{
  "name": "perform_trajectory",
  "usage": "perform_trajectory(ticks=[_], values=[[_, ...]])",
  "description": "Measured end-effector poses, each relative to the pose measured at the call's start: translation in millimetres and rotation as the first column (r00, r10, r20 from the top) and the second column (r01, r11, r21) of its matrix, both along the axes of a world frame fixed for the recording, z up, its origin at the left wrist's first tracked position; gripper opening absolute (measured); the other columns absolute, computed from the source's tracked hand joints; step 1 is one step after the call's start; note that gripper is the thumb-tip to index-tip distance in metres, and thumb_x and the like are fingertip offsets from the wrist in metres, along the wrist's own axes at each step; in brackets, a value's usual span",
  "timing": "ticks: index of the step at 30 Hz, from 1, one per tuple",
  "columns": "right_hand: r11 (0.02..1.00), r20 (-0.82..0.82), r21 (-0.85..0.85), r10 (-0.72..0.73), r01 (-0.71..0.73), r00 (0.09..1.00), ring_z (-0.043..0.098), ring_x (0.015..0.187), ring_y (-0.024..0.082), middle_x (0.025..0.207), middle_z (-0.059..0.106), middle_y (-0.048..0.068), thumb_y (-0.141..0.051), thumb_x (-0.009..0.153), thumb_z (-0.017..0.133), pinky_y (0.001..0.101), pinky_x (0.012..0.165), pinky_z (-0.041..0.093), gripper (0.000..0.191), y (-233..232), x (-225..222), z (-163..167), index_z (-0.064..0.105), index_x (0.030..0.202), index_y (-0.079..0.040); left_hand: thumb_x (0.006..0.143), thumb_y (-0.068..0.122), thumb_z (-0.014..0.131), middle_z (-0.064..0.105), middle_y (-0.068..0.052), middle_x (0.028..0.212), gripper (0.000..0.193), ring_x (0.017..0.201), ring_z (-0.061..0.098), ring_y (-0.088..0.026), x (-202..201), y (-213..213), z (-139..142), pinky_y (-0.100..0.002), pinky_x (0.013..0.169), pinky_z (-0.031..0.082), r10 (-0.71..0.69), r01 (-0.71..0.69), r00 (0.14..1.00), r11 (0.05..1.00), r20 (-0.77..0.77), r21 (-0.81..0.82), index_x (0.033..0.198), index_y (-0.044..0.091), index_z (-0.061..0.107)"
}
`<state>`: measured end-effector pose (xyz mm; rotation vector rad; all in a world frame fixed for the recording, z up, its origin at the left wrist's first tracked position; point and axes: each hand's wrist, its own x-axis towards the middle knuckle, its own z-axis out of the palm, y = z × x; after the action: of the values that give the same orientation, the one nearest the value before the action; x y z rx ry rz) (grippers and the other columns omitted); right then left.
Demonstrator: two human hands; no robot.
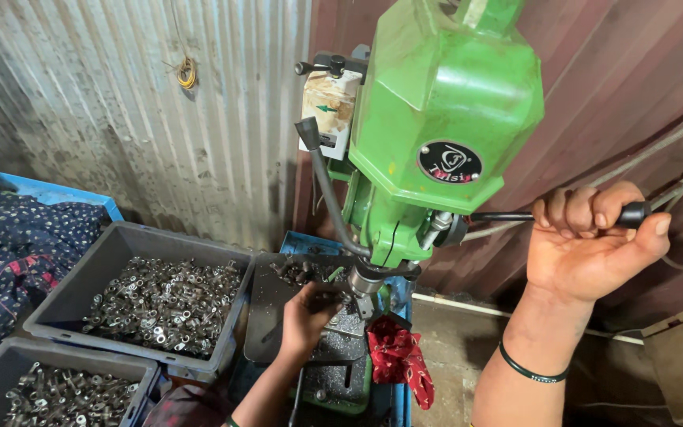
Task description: The person picks small metal fittings from a tray and drills them one at a time on a green bench drill press, holding each part on the worktable while pulling the feed lever with the other hand, then drops the drilled part into a bin and repeats the cycle.
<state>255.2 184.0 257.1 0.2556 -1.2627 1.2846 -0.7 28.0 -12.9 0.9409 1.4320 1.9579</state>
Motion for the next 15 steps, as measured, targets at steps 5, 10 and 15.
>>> perform_trajectory(ticks=[5, 10, 15], values=[[0.999, 0.024, 0.029, -0.037, 0.036, 0.999, 0.022, 0.056, 0.010, 0.062, 0.027, -0.004, -0.064, 0.107, 0.056, 0.0261, 0.056, 0.023, 0.061, -3.5, -1.7, 2.7, 0.034, 0.082, -0.013, 0.075, -0.010, 0.080, 0.076, -0.005, 0.095, 0.029, 0.090, 0.072, -0.011, -1.5, 15.1, -20.0, -0.029, 0.085, 0.060, -0.089, 0.079, 0.986, 0.994, 0.140, 0.075, 0.100, -0.001, 0.069], [0.999, 0.009, 0.025, -0.032, 0.032, 0.999, 0.022, 0.056, 0.010, 0.062, 0.027, -0.003, -0.064, 0.108, 0.055, 0.0261, 0.057, 0.023, 0.063, -3.1, -2.3, 0.0, 0.033, 0.081, -0.012, 0.074, -0.004, 0.085, 0.076, -0.004, 0.087, 0.025, 0.081, 0.068, -0.009, 3.8, 3.2, -10.9, -0.027, 0.078, 0.058, 0.064, -0.069, 0.997, 0.991, -0.048, -0.117, 0.095, 0.000, 0.072], [1.000, -0.014, -0.014, 0.014, -0.014, 1.000, 0.024, 0.056, 0.010, 0.063, 0.030, -0.003, -0.062, 0.109, 0.054, 0.0244, 0.054, 0.022, 0.061, 5.3, 2.3, -5.0, 0.034, 0.080, -0.011, 0.075, 0.002, 0.086, 0.075, -0.009, 0.083, 0.026, 0.076, 0.067, -0.010, 13.2, 1.6, 11.3, -0.029, 0.075, 0.056, 0.073, -0.093, 0.990, 0.981, -0.122, -0.171, 0.095, -0.003, 0.071]])
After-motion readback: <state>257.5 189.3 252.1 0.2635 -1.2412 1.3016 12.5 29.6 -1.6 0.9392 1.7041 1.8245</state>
